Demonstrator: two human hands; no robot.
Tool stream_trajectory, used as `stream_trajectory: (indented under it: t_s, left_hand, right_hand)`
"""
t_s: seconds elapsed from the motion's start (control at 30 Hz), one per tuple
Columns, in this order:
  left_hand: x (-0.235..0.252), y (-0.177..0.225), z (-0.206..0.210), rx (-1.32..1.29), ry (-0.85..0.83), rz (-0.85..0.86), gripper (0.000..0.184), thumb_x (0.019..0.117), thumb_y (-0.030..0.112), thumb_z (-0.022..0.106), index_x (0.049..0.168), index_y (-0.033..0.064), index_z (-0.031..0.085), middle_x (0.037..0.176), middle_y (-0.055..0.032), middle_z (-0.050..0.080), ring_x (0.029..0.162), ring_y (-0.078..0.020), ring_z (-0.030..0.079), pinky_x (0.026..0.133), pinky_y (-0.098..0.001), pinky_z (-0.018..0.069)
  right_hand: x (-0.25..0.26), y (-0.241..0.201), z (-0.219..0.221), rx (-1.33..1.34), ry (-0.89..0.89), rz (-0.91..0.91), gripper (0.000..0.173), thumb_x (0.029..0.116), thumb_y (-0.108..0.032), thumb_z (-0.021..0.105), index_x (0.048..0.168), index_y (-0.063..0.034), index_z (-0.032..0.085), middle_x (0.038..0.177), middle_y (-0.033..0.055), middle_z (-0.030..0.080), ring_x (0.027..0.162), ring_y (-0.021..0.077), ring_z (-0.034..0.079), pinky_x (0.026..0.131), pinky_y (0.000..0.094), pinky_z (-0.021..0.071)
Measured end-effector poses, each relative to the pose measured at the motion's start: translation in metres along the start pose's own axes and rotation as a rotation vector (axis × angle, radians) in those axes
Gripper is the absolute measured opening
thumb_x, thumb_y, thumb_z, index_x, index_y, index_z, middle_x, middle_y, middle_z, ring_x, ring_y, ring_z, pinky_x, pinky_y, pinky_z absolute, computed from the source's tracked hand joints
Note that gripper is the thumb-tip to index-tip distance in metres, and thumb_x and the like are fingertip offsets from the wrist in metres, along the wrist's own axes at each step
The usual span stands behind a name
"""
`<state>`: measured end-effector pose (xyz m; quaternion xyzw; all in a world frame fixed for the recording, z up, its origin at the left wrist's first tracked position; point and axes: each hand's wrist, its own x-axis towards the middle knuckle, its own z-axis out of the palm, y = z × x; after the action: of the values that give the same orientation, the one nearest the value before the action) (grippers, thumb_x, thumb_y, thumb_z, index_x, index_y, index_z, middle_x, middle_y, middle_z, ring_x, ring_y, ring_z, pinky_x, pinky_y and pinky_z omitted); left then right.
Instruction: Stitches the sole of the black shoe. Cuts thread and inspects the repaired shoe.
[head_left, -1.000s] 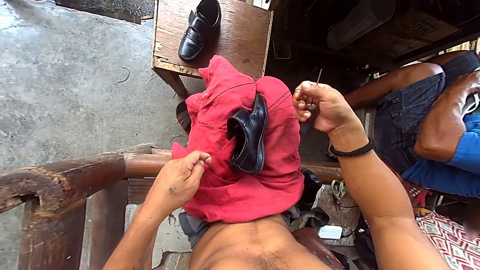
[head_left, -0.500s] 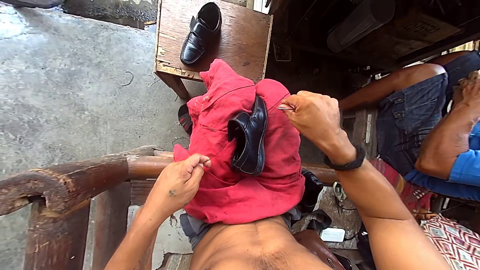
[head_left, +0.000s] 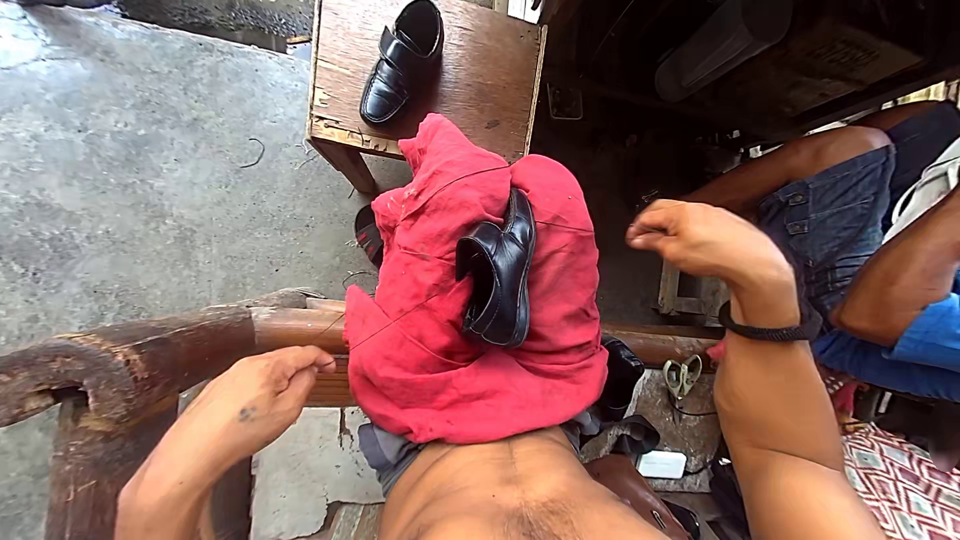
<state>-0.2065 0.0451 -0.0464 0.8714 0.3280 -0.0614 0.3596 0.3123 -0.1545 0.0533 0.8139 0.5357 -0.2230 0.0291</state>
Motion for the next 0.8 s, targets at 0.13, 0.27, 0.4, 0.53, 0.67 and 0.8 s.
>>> stream_trajectory:
  t_s: [0.13,0.27,0.4,0.53,0.67,0.8]
  left_hand:
    - [0.038,0.053,0.006,0.021,0.227,0.169,0.048,0.1007,0.047,0.05,0.127,0.0128,0.071,0.133,-0.0128,0.066,0.124,-0.036,0.06,0.098,-0.0648,0.0452]
    - [0.097,0.134,0.033,0.065,0.485,0.248,0.03,0.1036,0.033,0.057,0.111,0.0092,0.075,0.111,-0.0115,0.072,0.107,-0.0323,0.066,0.089,-0.0543,0.0501]
    - [0.117,0.148,0.039,0.232,0.434,0.232,0.025,0.1022,0.027,0.061,0.11,0.0061,0.073,0.103,-0.0146,0.069,0.1,-0.0363,0.065,0.085,-0.0564,0.0476]
    - [0.112,0.149,0.036,0.268,0.353,0.255,0.023,0.1044,0.018,0.054,0.114,0.0033,0.069,0.099,-0.0165,0.069,0.096,-0.0374,0.067,0.086,-0.0576,0.0485]
    - [0.094,0.147,0.021,0.319,0.253,0.217,0.026,0.1048,0.017,0.051,0.118,0.0028,0.069,0.099,-0.0192,0.067,0.096,-0.041,0.066,0.084,-0.0616,0.0484]
    - [0.085,0.128,0.009,-0.139,0.143,0.388,0.028,0.1027,0.03,0.05,0.094,0.0163,0.072,0.113,-0.0014,0.061,0.11,-0.0198,0.057,0.091,-0.041,0.0488]
  right_hand:
    - [0.011,-0.025,0.011,0.002,0.077,0.22,0.027,0.1005,-0.029,0.066,0.116,-0.0071,0.071,0.125,0.022,0.064,0.11,0.0468,0.063,0.082,0.0723,0.0489]
    - [0.021,-0.088,0.058,0.191,0.282,-0.086,0.036,0.0926,-0.023,0.076,0.127,-0.0175,0.067,0.155,0.0092,0.046,0.098,0.0344,0.07,0.068,0.0585,0.059]
    - [0.013,-0.093,0.062,0.372,0.307,-0.139,0.006,0.0978,-0.008,0.065,0.098,-0.012,0.07,0.15,0.0032,0.053,0.099,0.0217,0.068,0.073,0.0458,0.0585]
    - [0.003,-0.087,0.066,1.452,0.255,-0.272,0.019,0.1055,-0.004,0.045,0.099,-0.0045,0.063,0.112,0.0118,0.069,0.045,0.0069,0.046,0.041,0.02,0.0428]
    - [0.008,-0.104,0.07,0.947,0.448,-0.084,0.016,0.1076,-0.016,0.052,0.115,-0.0077,0.064,0.081,0.0037,0.065,0.05,0.0099,0.05,0.044,0.0238,0.043]
    - [0.005,-0.113,0.083,0.378,0.432,0.053,0.041,0.0944,-0.05,0.071,0.105,-0.0107,0.068,0.09,0.0084,0.058,0.069,0.0246,0.057,0.056,0.0454,0.0472]
